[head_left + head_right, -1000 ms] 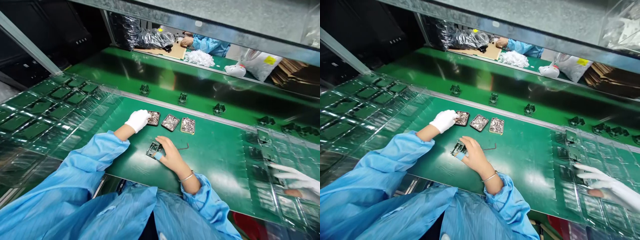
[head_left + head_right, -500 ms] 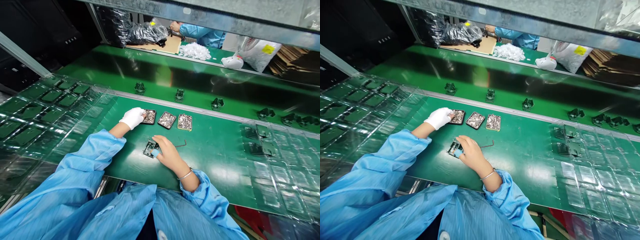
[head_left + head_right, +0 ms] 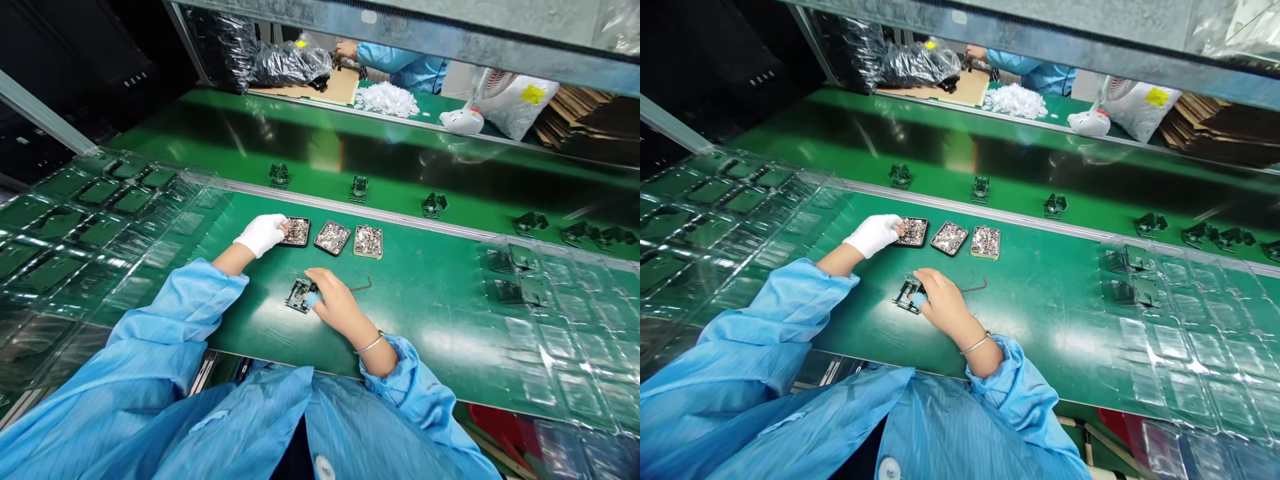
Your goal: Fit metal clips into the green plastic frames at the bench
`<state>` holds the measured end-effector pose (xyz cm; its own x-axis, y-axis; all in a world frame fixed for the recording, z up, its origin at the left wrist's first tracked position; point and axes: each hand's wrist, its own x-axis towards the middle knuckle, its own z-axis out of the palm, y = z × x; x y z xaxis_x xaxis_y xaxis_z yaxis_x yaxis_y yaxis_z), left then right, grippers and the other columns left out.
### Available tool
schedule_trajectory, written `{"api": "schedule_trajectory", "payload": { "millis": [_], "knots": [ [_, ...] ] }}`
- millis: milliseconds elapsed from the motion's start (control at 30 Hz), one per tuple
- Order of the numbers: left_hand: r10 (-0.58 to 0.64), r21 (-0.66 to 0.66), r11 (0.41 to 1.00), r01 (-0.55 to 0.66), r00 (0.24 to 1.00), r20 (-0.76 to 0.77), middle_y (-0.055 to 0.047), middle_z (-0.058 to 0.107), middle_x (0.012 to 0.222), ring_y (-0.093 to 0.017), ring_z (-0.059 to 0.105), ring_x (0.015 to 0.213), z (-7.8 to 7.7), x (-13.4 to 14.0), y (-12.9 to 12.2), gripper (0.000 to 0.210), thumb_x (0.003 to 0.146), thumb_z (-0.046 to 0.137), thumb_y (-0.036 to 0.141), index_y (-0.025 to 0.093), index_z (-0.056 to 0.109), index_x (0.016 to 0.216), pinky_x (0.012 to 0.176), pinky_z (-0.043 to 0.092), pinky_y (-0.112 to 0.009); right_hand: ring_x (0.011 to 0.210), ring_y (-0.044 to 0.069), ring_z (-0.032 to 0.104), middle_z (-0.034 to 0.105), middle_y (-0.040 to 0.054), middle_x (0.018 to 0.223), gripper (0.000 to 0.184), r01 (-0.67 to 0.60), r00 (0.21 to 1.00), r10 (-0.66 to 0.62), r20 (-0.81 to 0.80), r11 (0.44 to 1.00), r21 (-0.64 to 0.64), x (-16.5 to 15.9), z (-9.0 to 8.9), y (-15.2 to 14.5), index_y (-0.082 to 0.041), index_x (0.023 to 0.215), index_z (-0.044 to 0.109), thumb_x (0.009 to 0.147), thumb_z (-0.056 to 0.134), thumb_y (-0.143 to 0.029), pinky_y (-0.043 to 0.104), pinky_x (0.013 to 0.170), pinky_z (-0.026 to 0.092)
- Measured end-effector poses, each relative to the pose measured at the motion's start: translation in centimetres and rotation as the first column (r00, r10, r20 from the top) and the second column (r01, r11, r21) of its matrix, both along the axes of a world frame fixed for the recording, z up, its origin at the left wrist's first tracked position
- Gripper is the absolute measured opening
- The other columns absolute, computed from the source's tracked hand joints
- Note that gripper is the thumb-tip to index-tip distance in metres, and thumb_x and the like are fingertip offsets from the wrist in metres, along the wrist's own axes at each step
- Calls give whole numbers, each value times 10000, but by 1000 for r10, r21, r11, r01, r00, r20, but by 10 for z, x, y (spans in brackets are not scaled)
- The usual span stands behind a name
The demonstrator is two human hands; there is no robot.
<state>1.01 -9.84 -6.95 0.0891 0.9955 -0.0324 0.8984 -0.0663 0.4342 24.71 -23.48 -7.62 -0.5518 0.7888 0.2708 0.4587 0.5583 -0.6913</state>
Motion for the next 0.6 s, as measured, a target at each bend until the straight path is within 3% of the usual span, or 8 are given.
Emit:
{"api": "schedule_trajectory", "payload": {
  "millis": [200, 367, 500, 600],
  "knots": [
    [12, 12, 1000, -15, 970, 242, -80, 715, 868, -200, 656, 788, 3, 2, -11, 339, 727, 436, 295, 125, 645, 932, 719, 524, -291, 1257, 236, 508, 534, 149, 1337, 497, 26, 1000, -26, -7, 1000, -17, 1, 0, 2, -161, 1335, 476, 844, 483, -86, 413, 1055, 458],
    [95, -45, 995, -84, 855, 510, -77, 702, 819, -187, 641, 727, 5, 4, -18, 317, 700, 492, 358, 140, 631, 883, 691, 522, -291, 1124, 218, 593, 548, 138, 1314, 444, 43, 998, -44, -32, 998, -49, 3, -4, 3, -184, 1308, 496, 867, 486, -127, 405, 994, 496],
    [32, -1, 999, -36, 885, 464, -72, 702, 864, -200, 643, 764, 22, 15, -38, 373, 723, 504, 433, 146, 639, 920, 712, 523, -298, 957, 174, 654, 591, 111, 1225, 383, 137, 980, -150, -128, 985, -107, -1, 2, 11, -186, 1283, 516, 902, 481, -178, 368, 958, 507],
    [-94, 38, 996, 86, 934, 345, -61, 712, 931, -216, 642, 849, 43, 28, -66, 416, 788, 463, 507, 165, 649, 934, 803, 512, -309, 954, 148, 658, 617, 76, 1185, 403, 201, 960, -221, -172, 972, -123, -9, 17, 17, -206, 1318, 500, 921, 451, -160, 337, 985, 486]
  ]
}}
